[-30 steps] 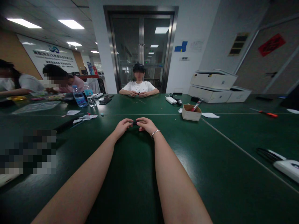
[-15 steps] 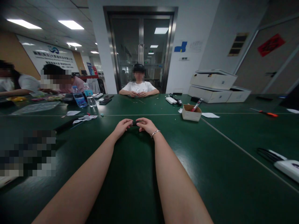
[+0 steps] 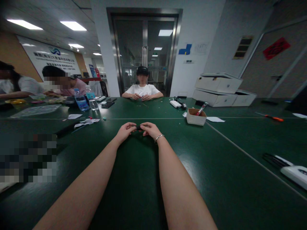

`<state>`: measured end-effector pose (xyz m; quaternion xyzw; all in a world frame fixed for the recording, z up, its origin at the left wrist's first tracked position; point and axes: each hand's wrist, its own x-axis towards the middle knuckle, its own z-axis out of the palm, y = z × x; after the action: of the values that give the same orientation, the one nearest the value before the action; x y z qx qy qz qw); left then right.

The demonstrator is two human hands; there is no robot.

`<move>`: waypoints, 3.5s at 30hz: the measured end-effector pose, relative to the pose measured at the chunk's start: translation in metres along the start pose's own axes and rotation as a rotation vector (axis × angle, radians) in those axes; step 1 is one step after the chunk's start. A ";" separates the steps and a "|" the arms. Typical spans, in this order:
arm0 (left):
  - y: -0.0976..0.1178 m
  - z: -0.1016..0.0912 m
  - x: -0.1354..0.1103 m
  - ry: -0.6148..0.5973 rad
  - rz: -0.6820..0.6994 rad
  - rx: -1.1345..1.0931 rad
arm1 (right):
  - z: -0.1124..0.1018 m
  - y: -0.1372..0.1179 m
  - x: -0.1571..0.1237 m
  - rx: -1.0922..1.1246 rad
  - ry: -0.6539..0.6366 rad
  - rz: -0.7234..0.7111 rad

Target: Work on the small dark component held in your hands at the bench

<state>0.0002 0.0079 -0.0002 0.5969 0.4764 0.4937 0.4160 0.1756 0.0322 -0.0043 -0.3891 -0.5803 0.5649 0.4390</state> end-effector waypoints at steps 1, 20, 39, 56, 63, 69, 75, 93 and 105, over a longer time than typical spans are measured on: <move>0.000 0.000 0.000 0.006 0.005 -0.007 | 0.000 0.000 0.001 -0.013 0.012 0.015; -0.002 -0.002 0.002 0.056 -0.047 -0.041 | -0.001 -0.004 -0.003 0.004 -0.048 -0.060; -0.003 -0.002 0.003 0.071 -0.032 -0.079 | 0.000 -0.003 -0.002 0.034 -0.011 -0.041; -0.002 -0.002 0.004 0.093 -0.039 -0.066 | -0.001 -0.002 -0.001 -0.012 -0.044 -0.052; -0.002 -0.001 0.004 0.107 -0.044 -0.062 | 0.000 -0.003 -0.002 -0.038 -0.023 -0.031; -0.001 -0.001 0.003 0.110 -0.054 -0.054 | 0.002 -0.005 -0.002 -0.022 0.031 0.002; -0.005 -0.002 0.006 0.107 -0.037 -0.048 | 0.002 -0.004 -0.001 0.018 0.011 0.006; -0.006 0.000 0.006 0.133 -0.064 -0.072 | 0.000 -0.001 0.000 -0.015 -0.015 -0.038; -0.008 -0.002 0.006 0.108 -0.063 -0.048 | 0.001 -0.004 -0.002 -0.047 -0.052 -0.040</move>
<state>-0.0027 0.0159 -0.0062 0.5439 0.5046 0.5232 0.4194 0.1750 0.0299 -0.0007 -0.3726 -0.6125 0.5521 0.4256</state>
